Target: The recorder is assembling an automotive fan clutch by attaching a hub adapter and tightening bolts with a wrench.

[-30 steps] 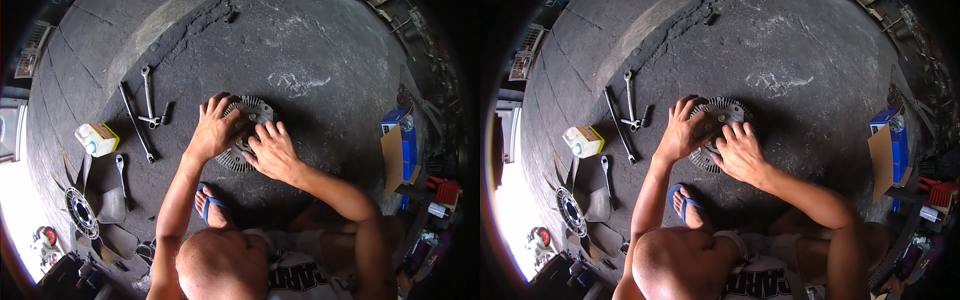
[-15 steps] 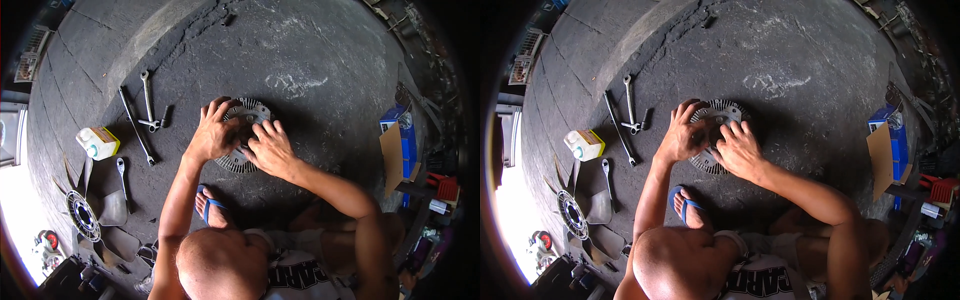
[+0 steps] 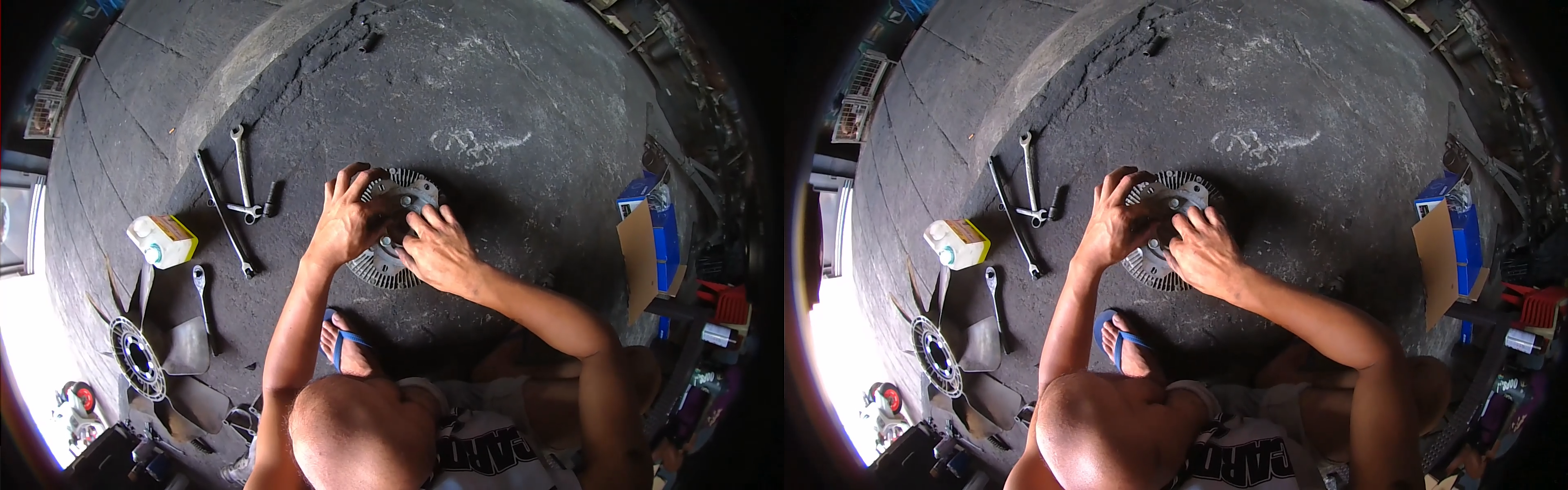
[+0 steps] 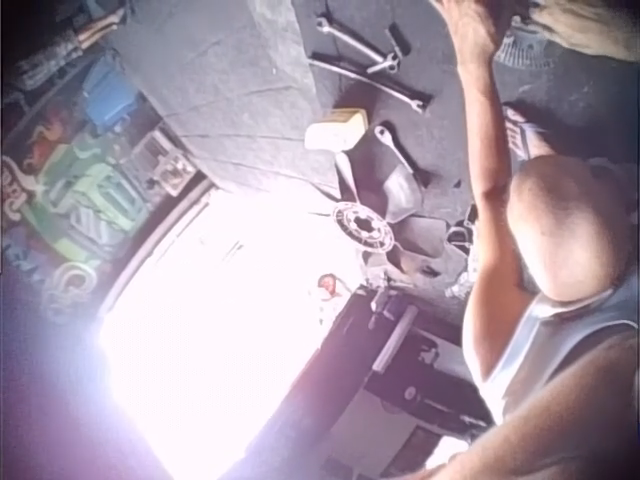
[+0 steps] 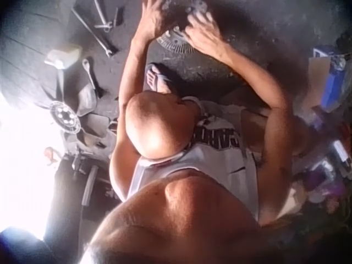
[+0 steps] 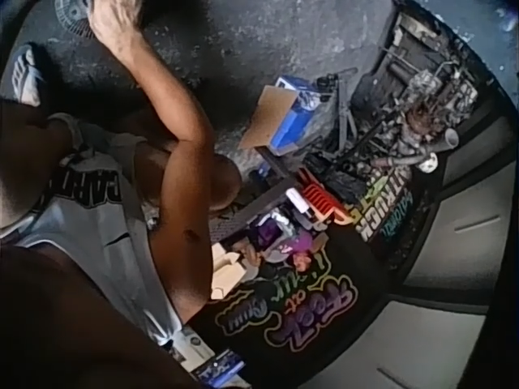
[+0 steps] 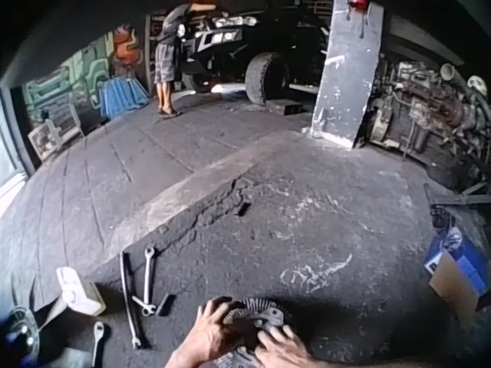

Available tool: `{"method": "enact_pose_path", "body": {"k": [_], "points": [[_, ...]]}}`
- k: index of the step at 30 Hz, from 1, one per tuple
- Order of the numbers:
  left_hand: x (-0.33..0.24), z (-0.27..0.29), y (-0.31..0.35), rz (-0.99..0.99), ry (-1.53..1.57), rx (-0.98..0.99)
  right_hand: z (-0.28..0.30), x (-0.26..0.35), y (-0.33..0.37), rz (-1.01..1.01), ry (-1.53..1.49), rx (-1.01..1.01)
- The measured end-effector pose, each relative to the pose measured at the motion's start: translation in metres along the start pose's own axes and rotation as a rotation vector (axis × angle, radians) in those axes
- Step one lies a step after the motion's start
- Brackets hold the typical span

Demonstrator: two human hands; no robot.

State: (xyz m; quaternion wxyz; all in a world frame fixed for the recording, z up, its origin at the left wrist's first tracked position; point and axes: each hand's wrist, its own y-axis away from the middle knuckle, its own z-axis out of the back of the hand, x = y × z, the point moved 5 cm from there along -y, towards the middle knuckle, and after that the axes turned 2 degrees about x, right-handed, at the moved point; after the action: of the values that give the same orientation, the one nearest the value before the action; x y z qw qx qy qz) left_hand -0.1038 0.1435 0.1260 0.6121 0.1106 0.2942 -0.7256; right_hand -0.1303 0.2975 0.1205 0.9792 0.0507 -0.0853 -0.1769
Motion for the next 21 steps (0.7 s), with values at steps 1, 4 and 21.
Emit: {"method": "enact_pose_path", "body": {"k": [1, 4, 21], "points": [[-0.004, 0.004, 0.000, -0.028, -0.045, -0.014, 0.003, 0.001, 0.000, -0.001, -0.002, -0.002], [-0.011, 0.003, 0.011, 0.154, -0.010, 0.160, 0.012, 0.002, 0.004, -0.024, 0.003, -0.063], [-0.030, -0.006, 0.030, 0.143, 0.105, 0.160, 0.023, -0.024, -0.005, -0.045, -0.132, -0.019]]}}
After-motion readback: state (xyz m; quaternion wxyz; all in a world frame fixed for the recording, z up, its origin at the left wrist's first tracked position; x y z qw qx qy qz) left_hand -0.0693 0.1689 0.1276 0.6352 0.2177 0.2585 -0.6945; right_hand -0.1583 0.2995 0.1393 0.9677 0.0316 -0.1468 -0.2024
